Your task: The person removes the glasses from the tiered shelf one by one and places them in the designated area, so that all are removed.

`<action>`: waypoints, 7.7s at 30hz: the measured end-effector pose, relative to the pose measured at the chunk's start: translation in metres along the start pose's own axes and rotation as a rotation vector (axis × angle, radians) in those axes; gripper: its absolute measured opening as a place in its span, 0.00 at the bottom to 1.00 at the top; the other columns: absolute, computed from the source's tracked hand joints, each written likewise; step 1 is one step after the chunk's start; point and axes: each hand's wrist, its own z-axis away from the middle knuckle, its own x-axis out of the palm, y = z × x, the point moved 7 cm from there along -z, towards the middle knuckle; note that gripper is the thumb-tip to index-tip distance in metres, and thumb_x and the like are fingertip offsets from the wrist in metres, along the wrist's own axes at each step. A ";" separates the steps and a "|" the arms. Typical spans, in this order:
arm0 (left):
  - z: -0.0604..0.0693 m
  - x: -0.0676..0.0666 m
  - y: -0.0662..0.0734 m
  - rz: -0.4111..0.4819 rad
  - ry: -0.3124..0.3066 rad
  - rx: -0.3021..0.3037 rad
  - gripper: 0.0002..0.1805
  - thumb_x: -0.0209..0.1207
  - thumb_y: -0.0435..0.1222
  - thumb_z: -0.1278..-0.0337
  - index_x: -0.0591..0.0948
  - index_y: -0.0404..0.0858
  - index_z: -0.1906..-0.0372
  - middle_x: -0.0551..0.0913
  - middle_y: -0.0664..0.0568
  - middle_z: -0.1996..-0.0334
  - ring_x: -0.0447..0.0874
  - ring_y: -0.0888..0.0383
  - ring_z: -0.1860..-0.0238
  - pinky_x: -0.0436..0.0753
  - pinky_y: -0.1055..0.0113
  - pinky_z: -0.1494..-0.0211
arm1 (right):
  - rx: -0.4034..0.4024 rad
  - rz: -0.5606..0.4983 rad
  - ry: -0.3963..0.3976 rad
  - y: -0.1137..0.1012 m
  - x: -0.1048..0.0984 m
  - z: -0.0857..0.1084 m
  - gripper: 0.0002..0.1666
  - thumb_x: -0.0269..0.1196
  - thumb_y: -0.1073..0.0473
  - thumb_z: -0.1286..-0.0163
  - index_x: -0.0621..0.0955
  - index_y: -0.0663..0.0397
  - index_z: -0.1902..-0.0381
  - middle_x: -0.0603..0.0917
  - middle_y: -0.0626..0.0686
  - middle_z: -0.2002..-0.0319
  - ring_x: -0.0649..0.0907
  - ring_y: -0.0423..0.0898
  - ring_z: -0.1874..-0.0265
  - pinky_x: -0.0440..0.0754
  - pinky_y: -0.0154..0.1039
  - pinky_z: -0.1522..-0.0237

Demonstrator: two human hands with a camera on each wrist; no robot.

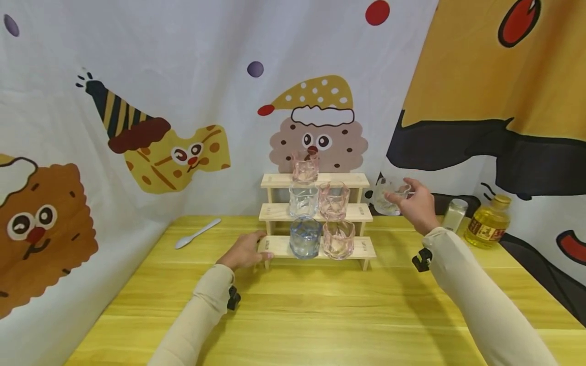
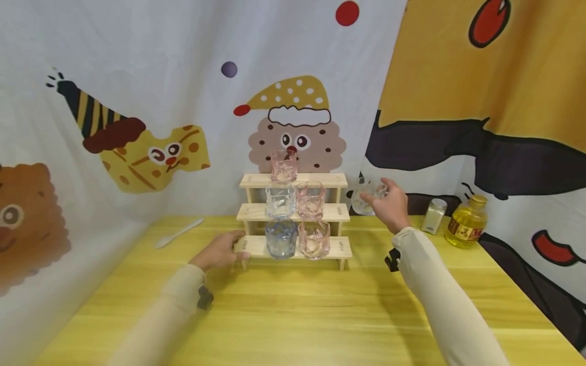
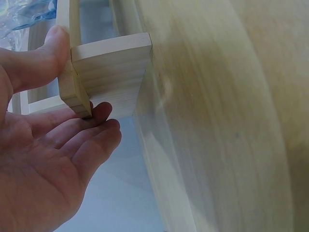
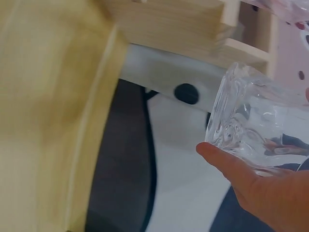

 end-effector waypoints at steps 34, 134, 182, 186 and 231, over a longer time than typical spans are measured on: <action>-0.001 -0.003 0.002 -0.023 0.007 0.017 0.38 0.67 0.43 0.38 0.68 0.35 0.27 0.79 0.37 0.38 0.79 0.41 0.38 0.79 0.47 0.36 | 0.187 -0.082 -0.057 0.076 0.056 -0.017 0.51 0.65 0.58 0.30 0.49 0.68 0.21 0.60 0.74 0.26 0.65 0.72 0.29 0.69 0.65 0.31; 0.004 0.001 0.002 -0.028 0.002 -0.004 0.37 0.66 0.43 0.36 0.67 0.36 0.26 0.79 0.37 0.38 0.76 0.38 0.36 0.77 0.44 0.35 | -0.351 0.005 -0.340 -0.140 0.087 -0.015 0.52 0.69 0.52 0.34 0.55 0.52 0.20 0.66 0.66 0.27 0.68 0.65 0.28 0.72 0.63 0.32; 0.004 0.000 0.003 -0.036 0.022 0.007 0.36 0.67 0.43 0.38 0.68 0.37 0.28 0.79 0.37 0.39 0.78 0.39 0.37 0.78 0.44 0.36 | -0.061 -0.262 -0.088 -0.164 0.152 -0.050 0.45 0.73 0.54 0.37 0.65 0.53 0.27 0.74 0.59 0.31 0.72 0.58 0.30 0.74 0.55 0.31; 0.003 0.000 0.004 -0.041 0.025 0.016 0.36 0.67 0.43 0.38 0.69 0.37 0.28 0.80 0.36 0.40 0.79 0.39 0.38 0.78 0.44 0.37 | -0.055 -0.280 -0.076 -0.161 0.149 -0.049 0.44 0.74 0.54 0.38 0.67 0.53 0.27 0.74 0.58 0.31 0.72 0.58 0.30 0.73 0.54 0.30; 0.001 0.002 0.003 -0.038 0.027 0.024 0.36 0.68 0.43 0.38 0.69 0.37 0.28 0.82 0.38 0.44 0.81 0.43 0.44 0.80 0.47 0.40 | -0.177 -0.311 -0.004 -0.153 0.074 -0.033 0.45 0.72 0.50 0.36 0.66 0.46 0.24 0.67 0.57 0.25 0.71 0.58 0.29 0.76 0.57 0.34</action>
